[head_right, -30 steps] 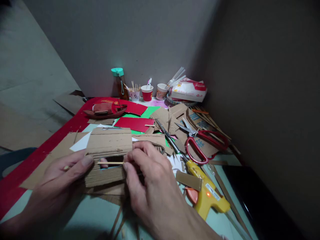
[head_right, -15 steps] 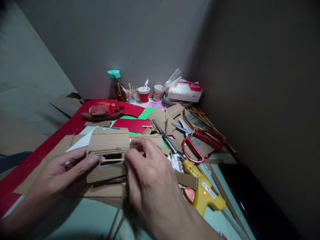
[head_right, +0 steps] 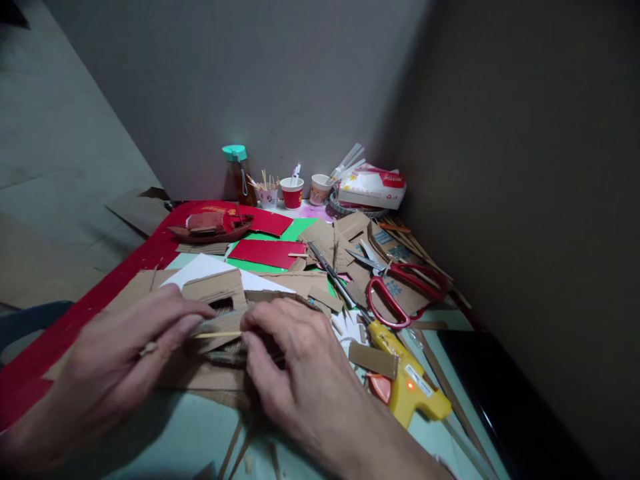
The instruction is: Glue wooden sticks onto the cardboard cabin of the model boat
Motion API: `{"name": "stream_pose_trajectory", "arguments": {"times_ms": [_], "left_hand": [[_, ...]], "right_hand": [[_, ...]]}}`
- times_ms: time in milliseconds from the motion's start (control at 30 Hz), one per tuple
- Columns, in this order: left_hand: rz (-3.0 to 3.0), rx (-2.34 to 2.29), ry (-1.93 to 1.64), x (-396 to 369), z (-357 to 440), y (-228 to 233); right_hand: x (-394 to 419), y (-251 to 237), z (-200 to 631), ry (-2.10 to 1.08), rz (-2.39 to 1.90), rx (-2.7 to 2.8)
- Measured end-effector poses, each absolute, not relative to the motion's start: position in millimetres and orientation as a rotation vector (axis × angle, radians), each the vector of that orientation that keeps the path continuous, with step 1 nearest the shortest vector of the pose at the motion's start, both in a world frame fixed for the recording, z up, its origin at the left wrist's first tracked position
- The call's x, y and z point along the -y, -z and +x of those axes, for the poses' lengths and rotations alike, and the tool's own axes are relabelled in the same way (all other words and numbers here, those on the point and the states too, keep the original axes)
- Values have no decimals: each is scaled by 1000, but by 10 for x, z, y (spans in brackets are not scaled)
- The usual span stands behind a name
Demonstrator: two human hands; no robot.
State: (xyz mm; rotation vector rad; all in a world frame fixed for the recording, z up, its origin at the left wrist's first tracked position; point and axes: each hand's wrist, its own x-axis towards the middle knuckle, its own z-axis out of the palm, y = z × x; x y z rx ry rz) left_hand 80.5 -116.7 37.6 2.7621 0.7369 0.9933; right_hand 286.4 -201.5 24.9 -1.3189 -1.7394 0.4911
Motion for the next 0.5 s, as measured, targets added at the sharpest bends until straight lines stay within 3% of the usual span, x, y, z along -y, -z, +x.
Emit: {"name": "stream_pose_trajectory", "arguments": {"times_ms": [267,500], "left_hand": [[2755,-552,-547,1268,897,-495],[2786,-537,-419,1305,864,-427]], "right_hand": [[2049,-213,2822,-419,-1207,1834],[2074,-198,2784,-304,-1153,1943]]}}
